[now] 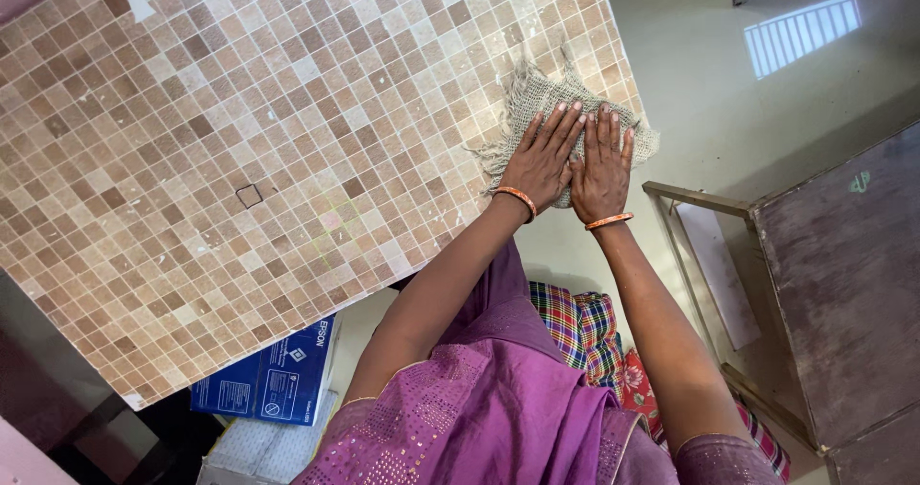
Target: The person wipes a tiled counter and then a wooden cabinet using a cloth, handling the cloth with both hands.
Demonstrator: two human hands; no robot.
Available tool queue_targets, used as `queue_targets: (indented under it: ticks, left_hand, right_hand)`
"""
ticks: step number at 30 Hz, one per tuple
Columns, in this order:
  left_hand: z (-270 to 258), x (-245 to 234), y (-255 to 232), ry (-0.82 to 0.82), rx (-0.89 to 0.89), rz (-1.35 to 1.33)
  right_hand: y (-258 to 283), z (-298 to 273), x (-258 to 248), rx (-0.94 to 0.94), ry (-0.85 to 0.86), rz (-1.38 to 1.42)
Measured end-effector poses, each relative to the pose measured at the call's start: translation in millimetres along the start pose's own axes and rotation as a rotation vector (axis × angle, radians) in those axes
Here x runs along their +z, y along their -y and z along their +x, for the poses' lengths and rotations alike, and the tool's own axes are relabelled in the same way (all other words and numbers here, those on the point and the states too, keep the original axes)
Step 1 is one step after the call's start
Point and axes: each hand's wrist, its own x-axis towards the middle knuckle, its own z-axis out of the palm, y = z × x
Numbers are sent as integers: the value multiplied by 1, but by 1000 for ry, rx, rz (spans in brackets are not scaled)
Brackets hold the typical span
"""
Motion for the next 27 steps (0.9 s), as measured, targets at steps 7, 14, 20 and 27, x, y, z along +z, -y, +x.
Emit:
queue_targets:
  ticks: [7, 14, 20, 27]
  left_hand:
    - [-83, -3, 34, -53, -95, -20]
    - [-174, -7, 65, -87, -245, -64]
    - [-250, -12, 90, -109, -383, -62]
    - [-336, -17, 117, -196, -546, -55]
  right_hand:
    - [73, -21, 26, -84, 26, -7]
    - [153, -44, 46, -236, 95, -11]
    - [220, -59, 64, -380, 153, -43]
    - [298, -74, 89, -531, 232, -69]
